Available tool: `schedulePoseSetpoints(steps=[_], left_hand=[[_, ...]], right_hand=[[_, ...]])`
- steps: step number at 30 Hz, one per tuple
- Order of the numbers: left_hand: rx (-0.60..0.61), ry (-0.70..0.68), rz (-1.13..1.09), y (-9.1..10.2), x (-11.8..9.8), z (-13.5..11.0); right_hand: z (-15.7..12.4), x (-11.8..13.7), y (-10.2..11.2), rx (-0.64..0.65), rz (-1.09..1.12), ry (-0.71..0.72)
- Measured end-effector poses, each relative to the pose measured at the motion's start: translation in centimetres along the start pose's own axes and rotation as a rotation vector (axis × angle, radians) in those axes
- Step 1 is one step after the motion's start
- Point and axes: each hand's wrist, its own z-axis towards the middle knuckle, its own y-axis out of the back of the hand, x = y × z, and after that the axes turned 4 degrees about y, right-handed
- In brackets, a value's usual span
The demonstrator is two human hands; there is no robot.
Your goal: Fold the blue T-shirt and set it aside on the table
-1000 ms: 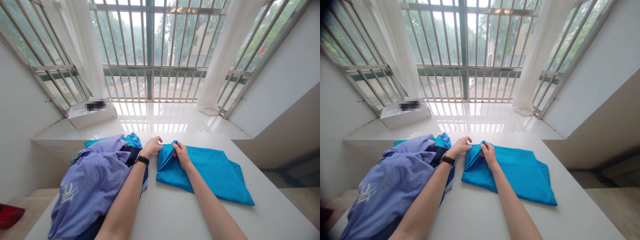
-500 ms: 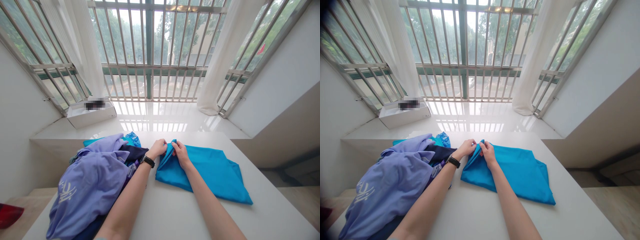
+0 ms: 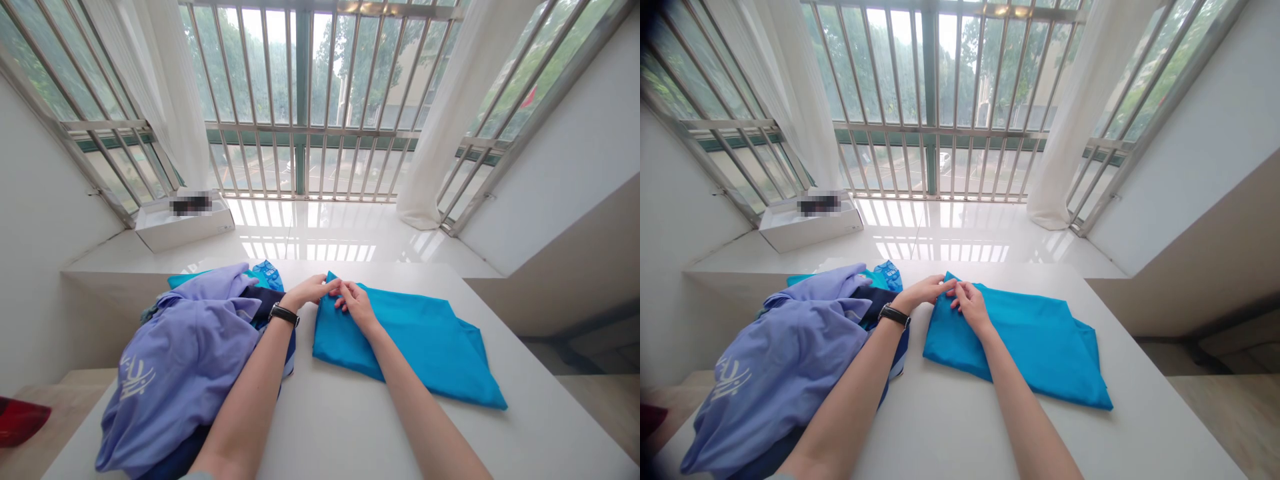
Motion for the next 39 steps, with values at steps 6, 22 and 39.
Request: schedulePoseSetpoints(steps=[6, 22, 39], left_hand=[[-0.203, 0.012, 0.246, 0.8, 1.5, 1.0], [-0.401, -0.150, 0.825, -4.3, -3.9, -1.2], [-0.273, -0.345, 0.982, -5.4, 1.9, 2.2]], right_hand=[[-0.1, -0.3, 0.0, 0.000, -0.031, 0.022], [0.6, 0.7, 4.6, -0.427, -0.368, 0.191], [-10.9, 0.0, 19.0, -0.056, -1.329, -0.018]])
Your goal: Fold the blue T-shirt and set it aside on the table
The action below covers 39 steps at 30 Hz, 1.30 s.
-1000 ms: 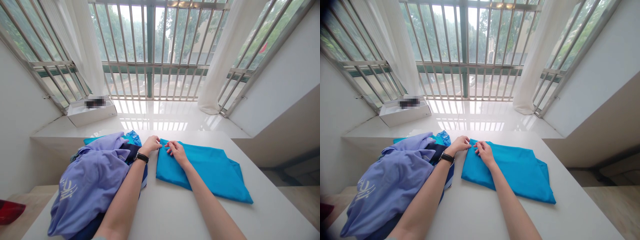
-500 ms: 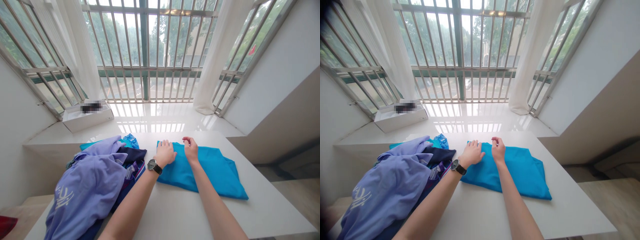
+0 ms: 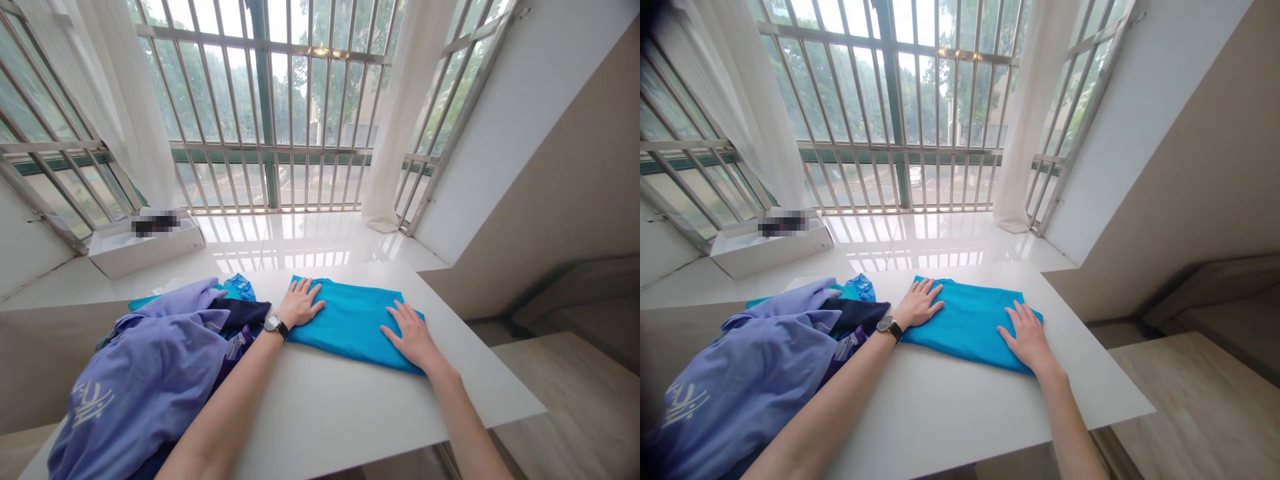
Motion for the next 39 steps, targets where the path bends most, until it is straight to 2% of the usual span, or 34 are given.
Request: schedulePoseSetpoints(steps=[2, 4, 7, 11, 14, 16, 18, 22, 24, 26, 29, 31, 33, 36, 39], left_hand=[[-0.010, -0.029, -0.004, 0.5, 0.5, 0.6], [-0.027, -0.035, 0.027, 1.3, 0.4, 1.3], [-0.082, 0.007, 0.106, 2.3, -1.5, 1.4], [-0.127, 0.129, 0.114, 1.7, -5.8, -1.9], [-0.098, 0.108, 0.085, 0.5, -7.3, -5.6], [-0.050, 0.056, 0.083, 0.3, -6.4, -7.2], [0.002, 0.020, 0.078, 0.6, -4.7, -7.6], [0.077, 0.017, 0.060, 2.5, -1.5, -5.7], [0.077, 0.024, 0.069, 3.4, -1.3, -5.0], [0.061, 0.018, 0.083, 4.2, -2.3, -5.2], [0.009, -0.125, 0.016, 4.9, -5.5, -7.6], [0.007, -0.291, -0.099, 4.9, -8.1, -9.9], [0.062, -0.389, -0.141, 4.5, -10.4, -11.9], [0.104, -0.399, -0.095, 3.5, -12.6, -13.5], [0.059, -0.352, -0.037, 2.8, -13.5, -14.0]], right_hand=[[-0.7, -0.1, -0.2, 0.049, -0.032, -0.044], [-1.2, 0.9, -0.3, 0.082, -0.062, -0.104], [-1.9, 3.2, -0.4, 0.105, -0.116, -0.223], [-3.4, 5.7, 0.0, 0.075, -0.205, -0.300], [-5.3, 7.0, 0.7, 0.092, -0.266, -0.290], [-6.9, 7.9, 1.5, 0.120, -0.278, -0.229], [-8.4, 9.1, 2.3, 0.130, -0.266, -0.134], [-10.7, 12.9, 3.6, 0.095, -0.194, 0.036], [-11.4, 14.6, 3.8, 0.087, -0.147, 0.097], [-12.1, 15.4, 3.7, 0.092, -0.070, 0.146], [-13.2, 14.3, 3.0, 0.057, 0.136, 0.243], [-14.1, 12.5, 2.3, -0.028, 0.276, 0.279], [-15.3, 10.8, 1.5, -0.139, 0.352, 0.253], [-17.0, 9.4, 0.5, -0.256, 0.345, 0.241], [-18.4, 9.2, 0.2, -0.290, 0.300, 0.316]])
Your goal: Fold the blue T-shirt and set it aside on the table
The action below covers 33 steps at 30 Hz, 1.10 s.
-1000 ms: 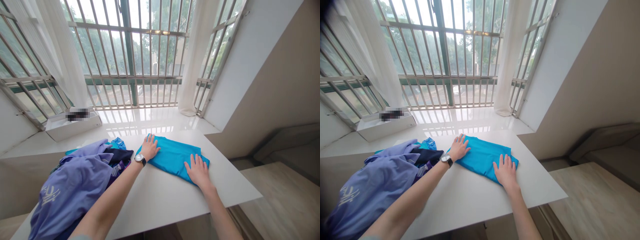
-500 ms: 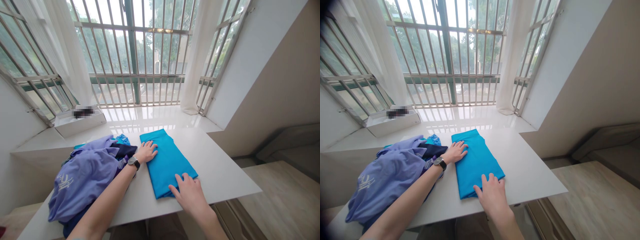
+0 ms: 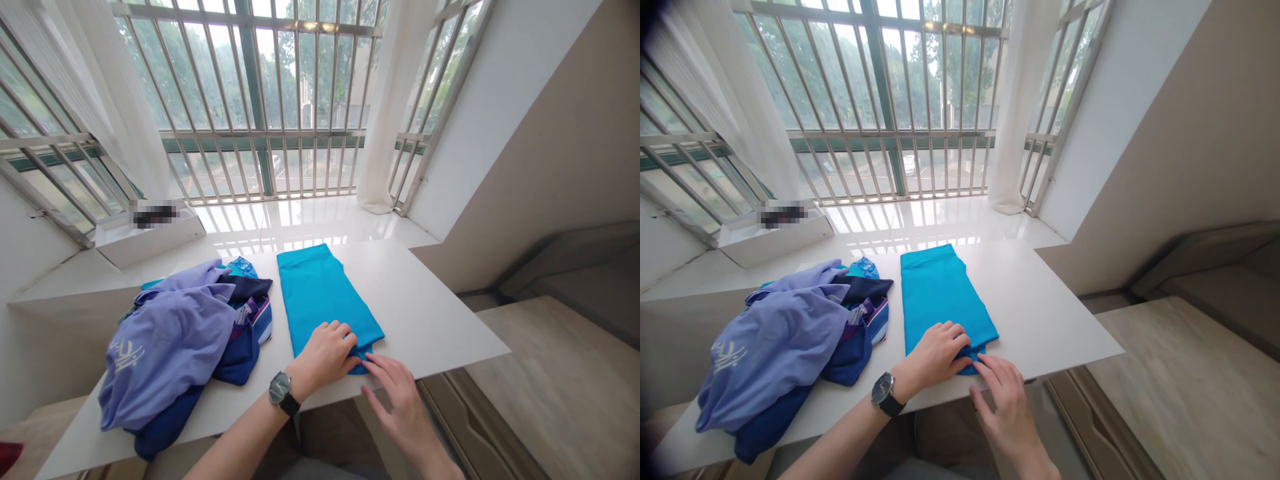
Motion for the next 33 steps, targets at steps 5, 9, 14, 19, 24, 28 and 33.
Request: schedulePoseSetpoints(steps=[5, 9, 14, 19, 24, 28, 33], left_hand=[[0.012, -0.006, 0.003, -0.1, -0.3, -1.2], [0.047, -0.029, -0.013, 0.2, -0.2, -2.1], [0.080, -0.113, 0.040, 1.1, 0.4, -1.8], [0.109, -0.204, 0.149, 1.7, 0.0, -1.4], [0.128, -0.261, 0.204, 1.2, -1.1, -1.2], [0.148, -0.121, 0.048, 1.5, 0.5, 0.2], [0.377, -0.017, -0.447, 2.2, 5.5, 3.4]], right_hand=[[-1.3, 0.1, 0.0, 0.037, -0.007, 0.112], [-1.8, 0.3, -0.8, -0.007, -0.025, 0.135], [-1.2, 0.2, -1.3, -0.013, -0.029, 0.152], [-0.6, -0.2, -0.9, 0.001, 0.010, 0.173], [-0.5, 0.1, -0.4, -0.020, 0.053, 0.172], [0.1, 0.0, 0.0, 0.013, 0.046, 0.167], [1.1, -0.2, 0.4, 0.065, 0.058, 0.222]])
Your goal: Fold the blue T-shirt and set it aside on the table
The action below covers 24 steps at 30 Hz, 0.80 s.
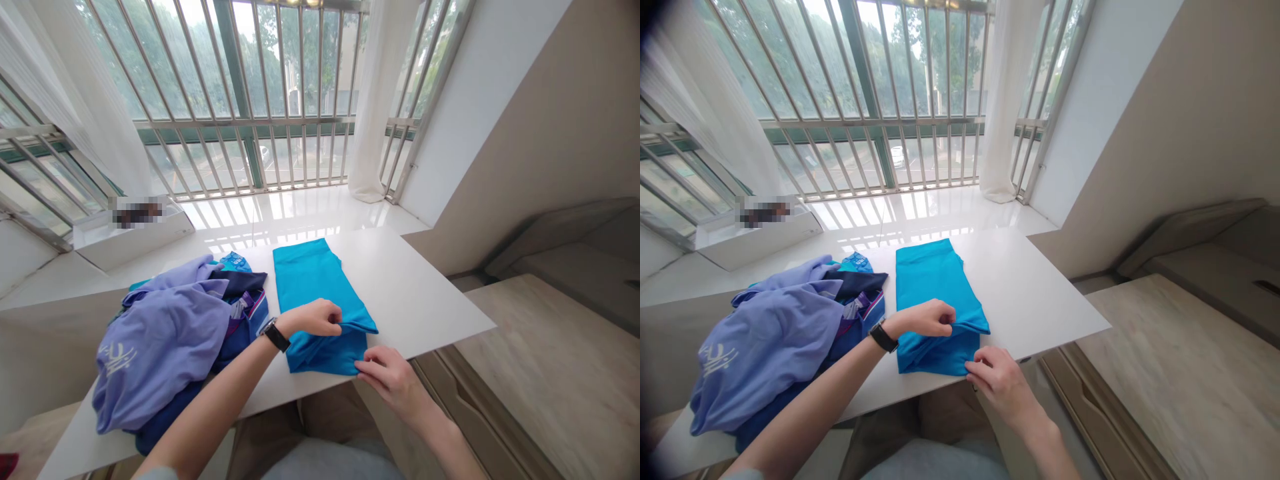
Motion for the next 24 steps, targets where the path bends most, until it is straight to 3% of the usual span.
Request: schedulePoseSetpoints(steps=[5, 10, 17, 24], left_hand=[[0.159, 0.022, -0.210, 1.0, 2.2, 1.3], [0.150, 0.001, -0.261, 0.6, 2.5, 1.3], [0.128, 0.040, -0.291, 0.4, 2.4, 1.1], [0.111, 0.014, -0.267, 1.1, 1.6, 0.3]], right_hand=[[1.0, 0.7, 0.6, 0.041, 0.001, 0.007], [2.2, 1.3, 0.3, 0.015, 0.117, -0.071], [3.9, 0.0, -0.9, 0.036, 0.207, -0.299], [3.9, -0.8, -1.0, 0.146, 0.075, 0.009]])
